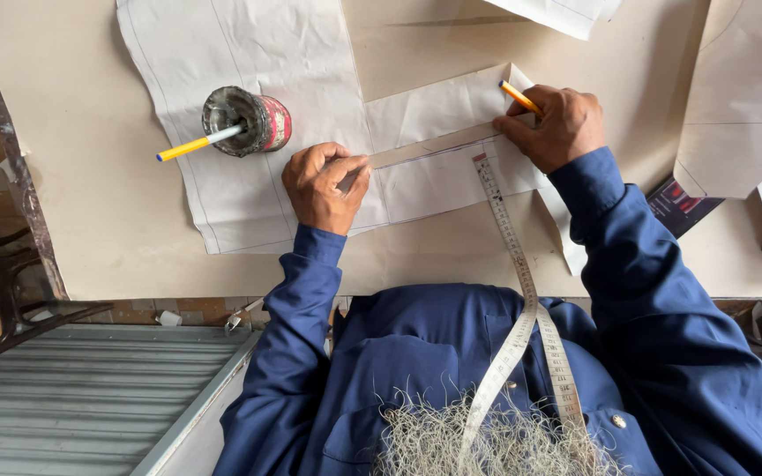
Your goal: The person measures and marks lines on a large sheet of paper using a measuring tape, ruler, and pencil. They align a smaller paper template on the sheet and trace its outline, then continue measuring and drawing additional lines to complete the pattern.
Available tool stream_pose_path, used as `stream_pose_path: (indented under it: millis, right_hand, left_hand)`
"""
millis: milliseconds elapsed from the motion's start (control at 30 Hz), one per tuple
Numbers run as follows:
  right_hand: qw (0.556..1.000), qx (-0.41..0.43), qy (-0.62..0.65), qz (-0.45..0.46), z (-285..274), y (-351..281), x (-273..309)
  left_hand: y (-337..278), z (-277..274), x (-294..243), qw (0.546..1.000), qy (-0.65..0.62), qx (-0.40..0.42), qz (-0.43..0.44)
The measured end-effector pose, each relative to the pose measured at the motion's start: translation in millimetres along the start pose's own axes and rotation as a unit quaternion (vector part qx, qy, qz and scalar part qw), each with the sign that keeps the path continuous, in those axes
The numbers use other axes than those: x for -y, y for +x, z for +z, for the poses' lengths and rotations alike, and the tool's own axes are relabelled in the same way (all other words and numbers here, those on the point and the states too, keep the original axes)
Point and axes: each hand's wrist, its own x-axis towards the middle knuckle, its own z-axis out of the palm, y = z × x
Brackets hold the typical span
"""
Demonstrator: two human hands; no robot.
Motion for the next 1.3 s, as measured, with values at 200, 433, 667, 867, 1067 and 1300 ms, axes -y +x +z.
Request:
stream_pose_path:
  millis: [200, 433, 667, 867, 1067, 1300]
  right_hand:
    - [1.000, 0.006, 0.006, 0.013, 0, -2, 0]
    - [1.000, -0.007, -0.006, -0.023, 3, -2, -2]
    - [0.998, -0.024, -0.063, -0.009, 3, -8, 8]
    - [0.980, -0.166, -0.072, -0.086, -2, -23, 24]
    - [0.966, -0.143, 0.216, -0.008, 18, -45, 52]
    - [0.959, 0.005, 0.262, -0.109, 61, -37, 84]
  left_hand:
    - [4, -3, -3, 1.000, 0.000, 0.009, -0.007]
    - [10, 6, 4, 0.984, 0.092, 0.145, 0.047]
    - [61, 30, -9, 0.880, 0.205, 0.365, 0.225]
    - [101, 34, -44, 0.814, 0.249, 0.500, 0.159]
    - [110, 49, -37, 0.804, 0.228, 0.532, 0.136]
    - [115, 78, -31, 0.784, 0.248, 0.552, 0.139]
